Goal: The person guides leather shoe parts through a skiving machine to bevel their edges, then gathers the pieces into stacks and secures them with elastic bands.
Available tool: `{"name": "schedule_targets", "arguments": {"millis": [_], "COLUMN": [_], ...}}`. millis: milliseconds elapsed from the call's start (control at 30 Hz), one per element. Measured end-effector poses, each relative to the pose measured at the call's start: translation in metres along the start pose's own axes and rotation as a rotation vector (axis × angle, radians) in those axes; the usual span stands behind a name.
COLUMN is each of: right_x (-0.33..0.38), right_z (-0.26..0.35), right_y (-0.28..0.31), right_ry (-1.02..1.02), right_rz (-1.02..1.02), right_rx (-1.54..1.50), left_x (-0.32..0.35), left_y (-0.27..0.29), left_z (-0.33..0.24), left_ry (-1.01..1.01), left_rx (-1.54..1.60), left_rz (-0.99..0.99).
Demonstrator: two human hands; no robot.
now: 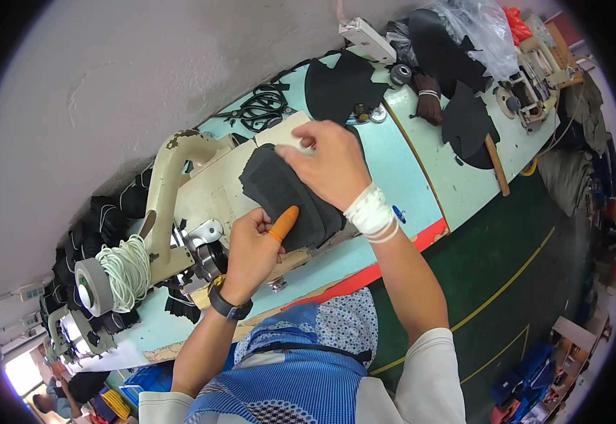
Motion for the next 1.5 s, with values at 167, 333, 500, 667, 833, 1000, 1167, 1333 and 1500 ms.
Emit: {"name": "schedule_targets", "arguments": {"millis": [167, 333, 500, 667, 833, 1000, 1167, 1333, 1500], "right_x": [0.002, 0.012, 0.017, 0.017, 0.051, 0.131, 0.190, 0.215, 0.233], "right_z": [0.007, 0.008, 0.012, 0.038, 0.107, 0.112, 0.117, 0.058, 0.028], "right_y": [-0.009, -0.011, -0.015, 0.033, 0.175, 0.068, 0.009, -0.040, -0.100], "right_ry": [0.061, 0.047, 0.019, 0.198, 0.139, 0.444, 0.388, -0.305, -0.526], "right_rz": [0.118, 0.185, 0.201, -0.133, -0.649, -0.171, 0.051, 0.235, 0.346], "right_rx": [0.152, 0.253, 0.304, 0.047, 0.034, 0.124, 0.018, -0.253, -0.403], "left_x": [0.010, 0.013, 0.015, 0.012, 0.005, 0.071, 0.112, 0.102, 0.083], "left_y": [-0.006, -0.001, 0.001, -0.005, -0.003, 0.039, 0.062, 0.107, 0.131], "left_z": [0.002, 0.012, 0.014, 0.003, 0.001, -0.004, 0.058, 0.092, 0.113], "left_ry": [-0.003, 0.051, 0.015, -0.008, 0.096, -0.425, 0.022, -0.078, 0.140], "left_rx": [0.378, 0.677, 0.725, 0.685, 0.283, 0.004, 0.614, 0.241, 0.187], "left_rz": [0.076, 0.126, 0.116, 0.088, 0.100, 0.118, 0.280, 0.163, 0.174]}}
Point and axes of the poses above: each hand's wrist, its own x-axis away from the middle knuckle, its own y-axis out of the back of the hand, z = x × y, the point moved 8 cm from there along -x, towards the middle knuckle, and after that the axes turned 11 degrees about -z, right-handed, at the moved point
